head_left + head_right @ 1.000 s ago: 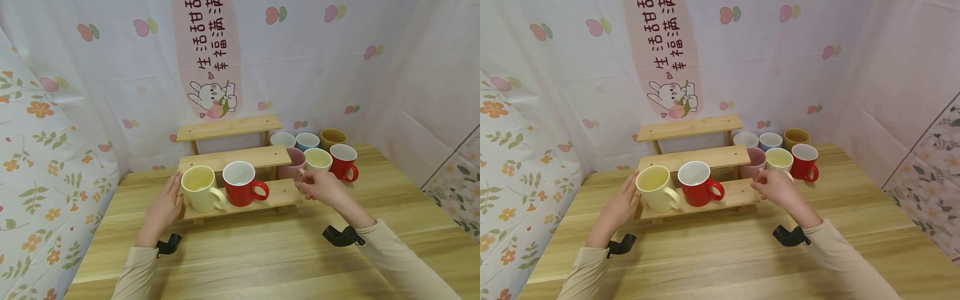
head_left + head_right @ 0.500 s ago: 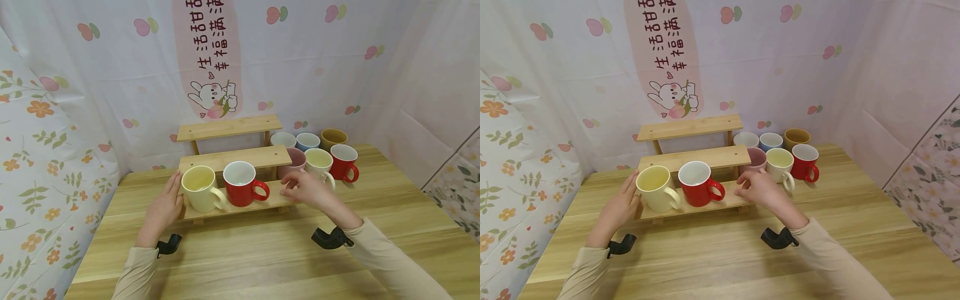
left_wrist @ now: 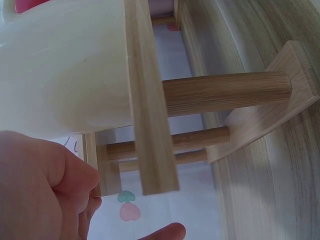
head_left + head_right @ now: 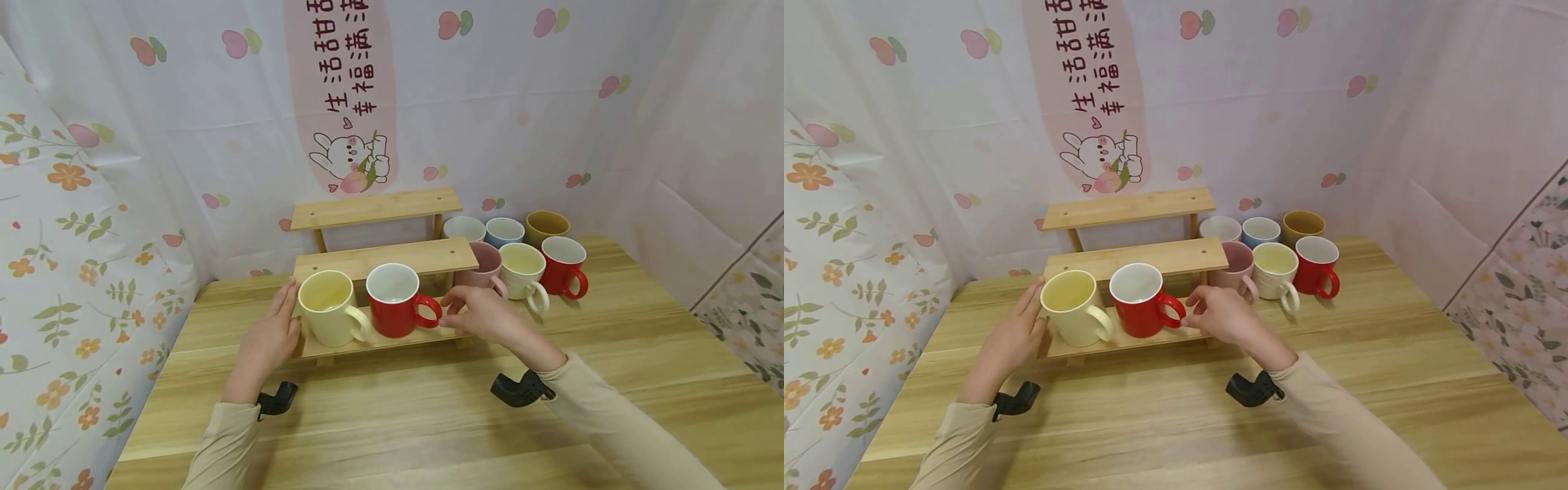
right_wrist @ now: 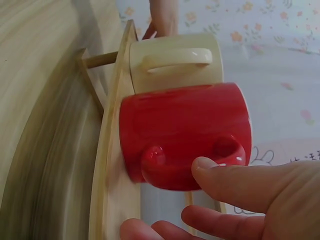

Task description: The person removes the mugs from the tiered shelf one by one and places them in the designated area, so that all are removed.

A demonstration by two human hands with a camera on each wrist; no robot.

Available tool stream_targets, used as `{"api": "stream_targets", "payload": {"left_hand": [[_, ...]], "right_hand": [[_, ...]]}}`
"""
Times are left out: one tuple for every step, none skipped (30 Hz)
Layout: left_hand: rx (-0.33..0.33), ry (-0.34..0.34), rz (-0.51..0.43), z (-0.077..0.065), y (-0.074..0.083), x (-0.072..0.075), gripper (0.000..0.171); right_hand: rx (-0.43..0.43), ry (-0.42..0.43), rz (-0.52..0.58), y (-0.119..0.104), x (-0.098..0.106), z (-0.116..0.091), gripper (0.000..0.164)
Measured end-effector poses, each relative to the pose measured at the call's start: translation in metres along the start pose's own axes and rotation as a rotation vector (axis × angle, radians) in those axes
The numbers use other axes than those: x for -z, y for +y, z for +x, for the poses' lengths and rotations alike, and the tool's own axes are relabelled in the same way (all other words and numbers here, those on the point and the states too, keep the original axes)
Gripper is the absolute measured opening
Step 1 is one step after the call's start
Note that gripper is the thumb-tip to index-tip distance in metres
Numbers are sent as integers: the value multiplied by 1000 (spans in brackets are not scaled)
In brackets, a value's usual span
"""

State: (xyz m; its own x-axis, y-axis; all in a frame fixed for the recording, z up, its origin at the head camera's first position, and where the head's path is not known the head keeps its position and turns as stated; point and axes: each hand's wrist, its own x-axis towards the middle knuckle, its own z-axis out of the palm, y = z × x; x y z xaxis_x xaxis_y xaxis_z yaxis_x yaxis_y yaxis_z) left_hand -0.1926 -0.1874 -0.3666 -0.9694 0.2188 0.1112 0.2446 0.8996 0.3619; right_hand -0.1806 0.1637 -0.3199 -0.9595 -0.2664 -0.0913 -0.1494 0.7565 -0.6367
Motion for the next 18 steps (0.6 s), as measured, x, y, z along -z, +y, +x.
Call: {"api": "stream_targets", "payload": {"left_hand": [[0,-1,0,0,0,0,59],[0,-2,1,0,0,0,59],[0,-2,2,0,0,0,59],[0,-1,0,0,0,0,59],[0,0,-1,0,0,1,59],[0,2,-2,0,1,1,59],[-1,4,-4,0,1,1,59],[0,6,-5,0,1,1,59],[1,8,-8,0,1,1,59],[3,8,-10,0,1,1,59],[3,8,-11,1,1,1,59],[3,6,-10,1,1,1,59],[3,6,-11,1,1,1,59],[4,4,-11,1,1,1,59],[5,2,-11,1,1,1,59],[6,1,-11,0,1,1,59],[7,-1,-13,0,1,1,59],[9,-2,-13,0,1,1,59]], "right_hand": [[-4,-1,0,-1,-1,1,29],[-5,-1,-4,-1,-2,2,29],[-5,1,-6,-2,-3,3,28],[2,4,-9,-2,-4,3,27],[9,6,-10,-3,-5,3,26],[19,8,-5,-3,-6,4,25],[30,12,-2,-4,-7,4,24],[45,19,-6,-5,-8,4,23],[55,24,-4,-5,-9,4,22],[63,32,-7,-6,-10,4,20],[69,39,-10,-8,-10,4,18],[75,47,-11,-9,-11,4,17],[75,53,-12,-11,-12,4,16],[72,55,-8,-13,-12,4,16],[65,54,5,-14,-13,4,14],[59,55,19,-16,-14,4,13],[51,56,36,-17,-15,4,13],[48,56,50,-17,-15,4,13]]}}
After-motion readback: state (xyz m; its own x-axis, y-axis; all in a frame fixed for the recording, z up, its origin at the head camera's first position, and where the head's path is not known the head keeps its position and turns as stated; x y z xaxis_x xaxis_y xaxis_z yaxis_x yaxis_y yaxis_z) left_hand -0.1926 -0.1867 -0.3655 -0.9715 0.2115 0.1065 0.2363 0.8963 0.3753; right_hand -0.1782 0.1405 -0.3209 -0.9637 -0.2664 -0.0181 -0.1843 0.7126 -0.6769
